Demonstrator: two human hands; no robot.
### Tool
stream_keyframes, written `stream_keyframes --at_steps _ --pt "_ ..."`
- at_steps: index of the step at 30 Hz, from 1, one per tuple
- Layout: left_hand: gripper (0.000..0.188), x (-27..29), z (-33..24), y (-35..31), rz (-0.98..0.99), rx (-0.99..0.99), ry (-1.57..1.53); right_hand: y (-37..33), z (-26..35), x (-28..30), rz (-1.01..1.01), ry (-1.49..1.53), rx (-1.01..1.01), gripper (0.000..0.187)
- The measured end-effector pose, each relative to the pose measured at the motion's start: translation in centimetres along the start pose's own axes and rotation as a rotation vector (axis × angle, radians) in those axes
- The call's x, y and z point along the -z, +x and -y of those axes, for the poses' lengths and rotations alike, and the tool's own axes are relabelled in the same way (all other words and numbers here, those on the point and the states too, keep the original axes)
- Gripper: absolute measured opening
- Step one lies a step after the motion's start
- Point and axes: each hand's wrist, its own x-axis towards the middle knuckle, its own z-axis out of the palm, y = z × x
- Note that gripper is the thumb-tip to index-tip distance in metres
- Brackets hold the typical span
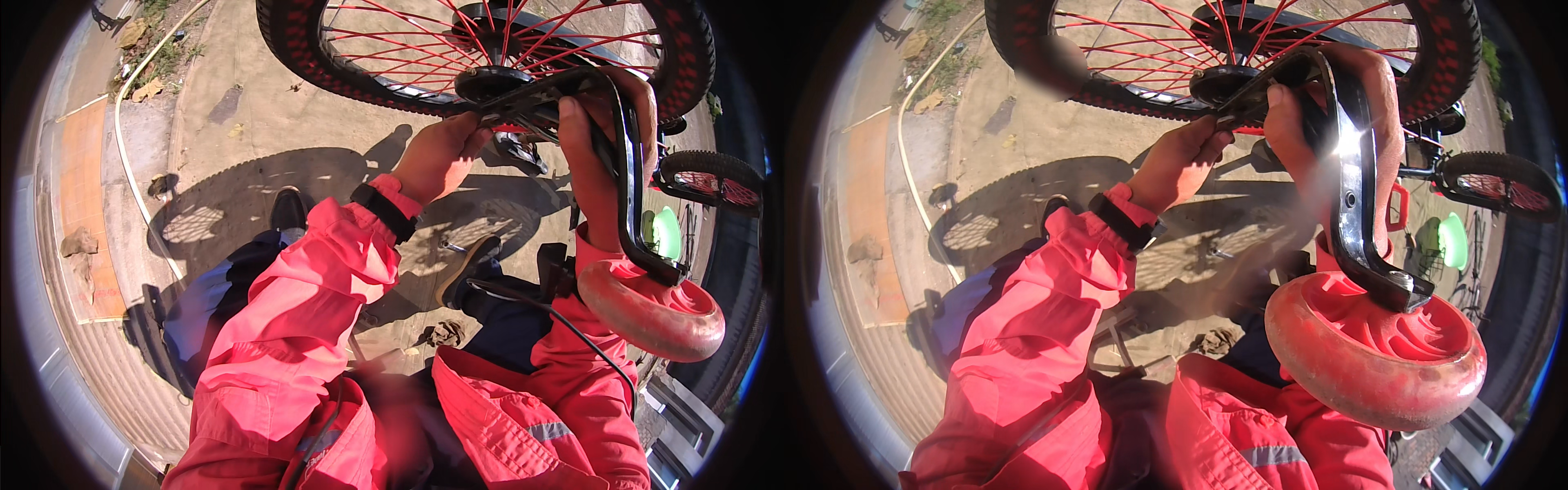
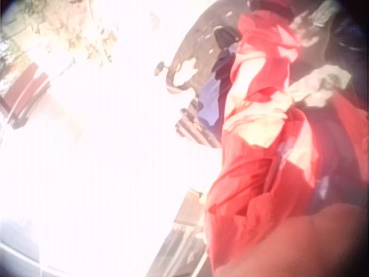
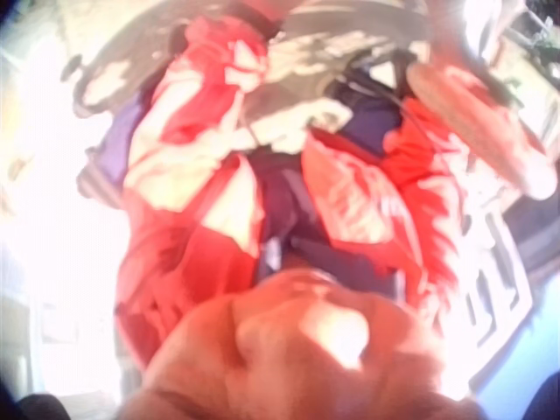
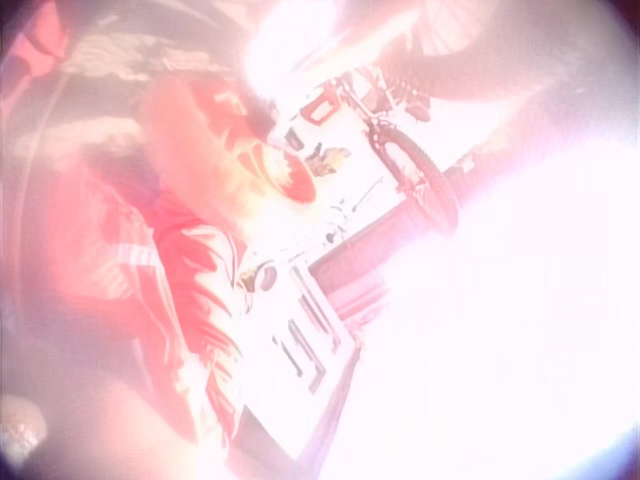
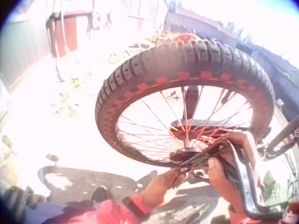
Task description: The person assembles a child's bicycle by attaching training wheels to the rear axle, installing the handlebar stem, and adjusting the front brake cable. The bicycle is positioned upright on a concrete surface during the process.
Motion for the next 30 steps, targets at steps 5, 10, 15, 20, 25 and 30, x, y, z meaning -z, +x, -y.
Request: stream_keyframes --at_steps 5,10,15,20,25,30 --pt "0.014 2.1 -2.8 0.1 0.075 -0.019 0.449 0.1 0.8 0.6 0.07 0.274 -0.158 0.037" --pt "0.016 2.9 -5.2 0.6 0.113 -0.051 0.53 0.2 0.1 0.1 0.022 0.139 -0.043 0.038" --pt "0.02 4.5 -7.5 1.1 0.187 -0.044 0.7 0.0 0.1 0.1 0.036 0.078 -0.075 0.037" --pt "0.015 5.1 -9.8 2.1 0.279 0.01 0.864 0.6 0.8 -0.7 -0.063 0.222 -0.097 0.038" --pt "0.019 5.4 -10.8 2.6 0.342 0.022 0.931 0.4 0.9 -0.2 0.027 0.372 -0.221 0.038" --pt "0.02 5.5 -10.5 2.2 0.362 0.03 0.949 0.3 0.6 0.1 0.023 0.261 -0.091 0.034"
